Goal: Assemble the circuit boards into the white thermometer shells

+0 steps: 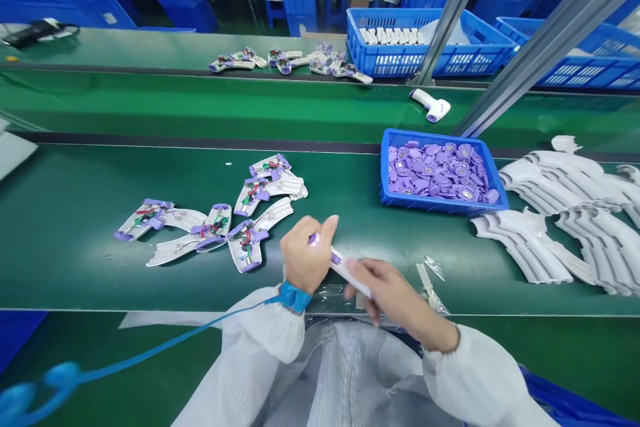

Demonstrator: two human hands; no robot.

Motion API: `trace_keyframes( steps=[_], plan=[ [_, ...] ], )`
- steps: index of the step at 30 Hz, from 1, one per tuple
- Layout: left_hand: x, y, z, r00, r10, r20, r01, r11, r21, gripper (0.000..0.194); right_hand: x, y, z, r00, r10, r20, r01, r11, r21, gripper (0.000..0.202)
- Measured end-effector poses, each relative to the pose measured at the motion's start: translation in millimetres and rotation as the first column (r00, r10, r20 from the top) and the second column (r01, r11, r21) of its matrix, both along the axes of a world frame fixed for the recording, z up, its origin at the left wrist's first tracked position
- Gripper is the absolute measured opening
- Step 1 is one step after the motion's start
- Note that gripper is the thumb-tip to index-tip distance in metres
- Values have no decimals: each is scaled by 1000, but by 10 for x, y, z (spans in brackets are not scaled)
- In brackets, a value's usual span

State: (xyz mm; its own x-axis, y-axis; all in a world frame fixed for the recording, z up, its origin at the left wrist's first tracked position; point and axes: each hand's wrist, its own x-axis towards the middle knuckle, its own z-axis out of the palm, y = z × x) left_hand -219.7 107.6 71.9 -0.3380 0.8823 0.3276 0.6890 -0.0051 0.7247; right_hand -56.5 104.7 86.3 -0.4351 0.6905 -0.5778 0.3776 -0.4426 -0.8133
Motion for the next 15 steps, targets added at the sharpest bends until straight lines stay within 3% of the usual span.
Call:
trace_keyframes(
  steps=[1, 3, 4, 6, 9, 12, 13, 15],
  plan=[
    [15, 76, -30, 999, 5, -36, -6, 1000, -29, 47, -37, -27, -9, 993, 68, 92, -85, 977, 194, 42],
    [44, 228, -76, 995, -21, -102, 14, 998, -65, 52, -120, -85, -38, 934, 104, 343, -274, 825, 494, 38],
    [57, 285, -90, 992, -27, -127, 18, 997, -68, 53, -153, -108, -51, 886, 98, 453, -366, 748, 554, 40],
    [68, 332, -98, 986, -39, -161, 28, 997, -74, 53, -180, -121, -59, 812, 86, 578, -478, 666, 573, 46],
    [-27, 270, -40, 966, -132, -224, 110, 988, -110, 51, -117, -12, 20, 815, 141, 562, -505, 646, 572, 47],
    [-398, 271, 161, 926, -232, -296, 181, 965, -189, 47, -69, 289, 180, 907, 151, 392, -383, 685, 620, 37],
    [-595, 333, 267, 923, -221, -315, 154, 962, -225, 48, -97, 424, 229, 935, 101, 340, -312, 689, 654, 33],
    [-1064, 564, 518, 939, -61, -339, -59, 941, -332, 51, -258, 710, 286, 959, -16, 284, -206, 649, 733, 34]
  ],
)
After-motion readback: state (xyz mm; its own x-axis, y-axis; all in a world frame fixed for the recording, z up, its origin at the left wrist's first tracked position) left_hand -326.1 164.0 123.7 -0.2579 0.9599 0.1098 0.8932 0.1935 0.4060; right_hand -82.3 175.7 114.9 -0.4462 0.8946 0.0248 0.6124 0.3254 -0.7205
